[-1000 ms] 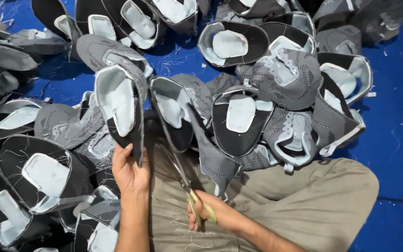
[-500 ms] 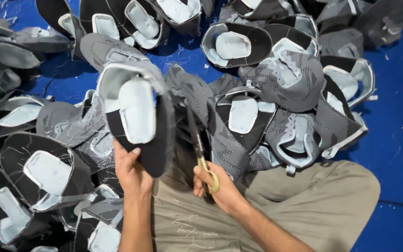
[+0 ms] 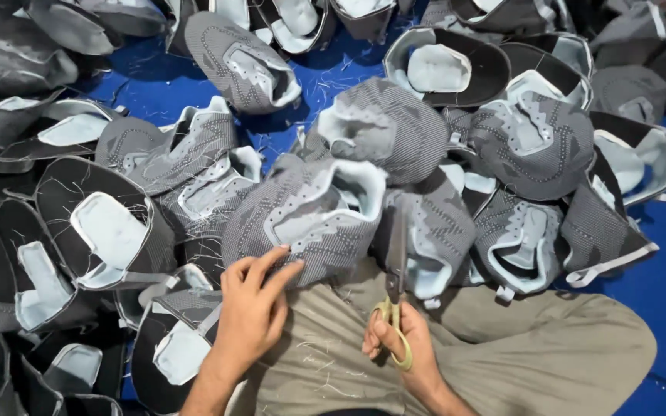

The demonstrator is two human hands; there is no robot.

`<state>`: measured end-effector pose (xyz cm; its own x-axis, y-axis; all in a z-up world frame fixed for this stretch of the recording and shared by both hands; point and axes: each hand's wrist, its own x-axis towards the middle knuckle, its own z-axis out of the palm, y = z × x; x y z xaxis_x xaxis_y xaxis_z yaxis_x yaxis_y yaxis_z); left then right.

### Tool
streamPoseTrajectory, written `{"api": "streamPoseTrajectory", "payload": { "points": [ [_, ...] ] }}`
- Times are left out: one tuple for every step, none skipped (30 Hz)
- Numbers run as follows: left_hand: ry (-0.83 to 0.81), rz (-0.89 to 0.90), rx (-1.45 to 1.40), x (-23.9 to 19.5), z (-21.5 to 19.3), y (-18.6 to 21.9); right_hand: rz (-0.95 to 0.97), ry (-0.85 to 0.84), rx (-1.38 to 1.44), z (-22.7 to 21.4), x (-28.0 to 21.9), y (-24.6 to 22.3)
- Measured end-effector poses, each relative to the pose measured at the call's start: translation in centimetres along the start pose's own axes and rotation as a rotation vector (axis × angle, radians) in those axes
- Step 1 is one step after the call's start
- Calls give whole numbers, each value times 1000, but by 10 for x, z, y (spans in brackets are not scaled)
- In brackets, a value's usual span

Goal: The person trims excess material from semi-finished shoe uppers using scissors.

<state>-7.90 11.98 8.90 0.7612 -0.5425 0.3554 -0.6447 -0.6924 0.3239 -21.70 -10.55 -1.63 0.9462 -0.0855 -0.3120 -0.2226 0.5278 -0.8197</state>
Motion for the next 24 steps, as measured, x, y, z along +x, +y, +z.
{"api": "streamPoseTrajectory", "payload": {
  "points": [
    [-13,-33,-128,-2,-1,1,31,-8,-28,1,-1,-1],
    [-18,-37,-133,-7,4,0,38,-4,-30,0,-5,0],
    [28,-79,-241,-10,7,-2,95,-35,-32,0,-4,-1],
    [76,-119,-349,-13,10,-5,153,-66,-35,1,-3,-1],
    [79,-127,-342,-15,12,-6,158,-76,-35,1,-4,1],
    [119,-180,-391,-16,15,-7,199,-148,11,0,-5,2],
    [156,-231,-444,-17,18,-7,240,-214,58,-1,-7,4],
    [157,-235,-440,-13,16,-7,244,-218,58,1,-7,1],
    [164,-277,-446,-7,15,-7,260,-303,114,2,-8,-3],
    [171,-320,-452,-1,14,-6,276,-388,170,3,-9,-8],
    [170,-319,-455,4,12,-5,275,-385,169,3,-10,-8],
    [154,-323,-410,9,10,-5,301,-436,193,2,-11,-8],
    [139,-329,-362,14,8,-5,329,-490,218,2,-12,-8],
    [139,-331,-363,17,8,-5,331,-489,217,1,-11,-7],
    [132,-322,-325,19,9,-6,373,-502,249,-1,-11,-5],
    [124,-312,-287,21,9,-6,414,-515,280,-2,-11,-4],
    [123,-313,-288,24,9,-5,416,-513,281,-2,-10,-3],
    [136,-320,-274,28,9,-4,434,-519,302,-3,-9,-2],
    [147,-325,-263,31,9,-2,451,-523,324,-3,-8,-1],
    [144,-325,-265,31,12,-2,451,-520,325,-4,-8,-1],
    [159,-329,-243,32,15,-2,454,-526,327,-3,-8,-1],
    [174,-332,-221,33,17,-2,457,-532,330,-3,-7,-1],
    [175,-331,-222,32,21,-4,456,-532,329,-2,-7,-2],
    [195,-314,-186,30,25,-5,455,-548,325,-2,-7,-4]
  ]
}}
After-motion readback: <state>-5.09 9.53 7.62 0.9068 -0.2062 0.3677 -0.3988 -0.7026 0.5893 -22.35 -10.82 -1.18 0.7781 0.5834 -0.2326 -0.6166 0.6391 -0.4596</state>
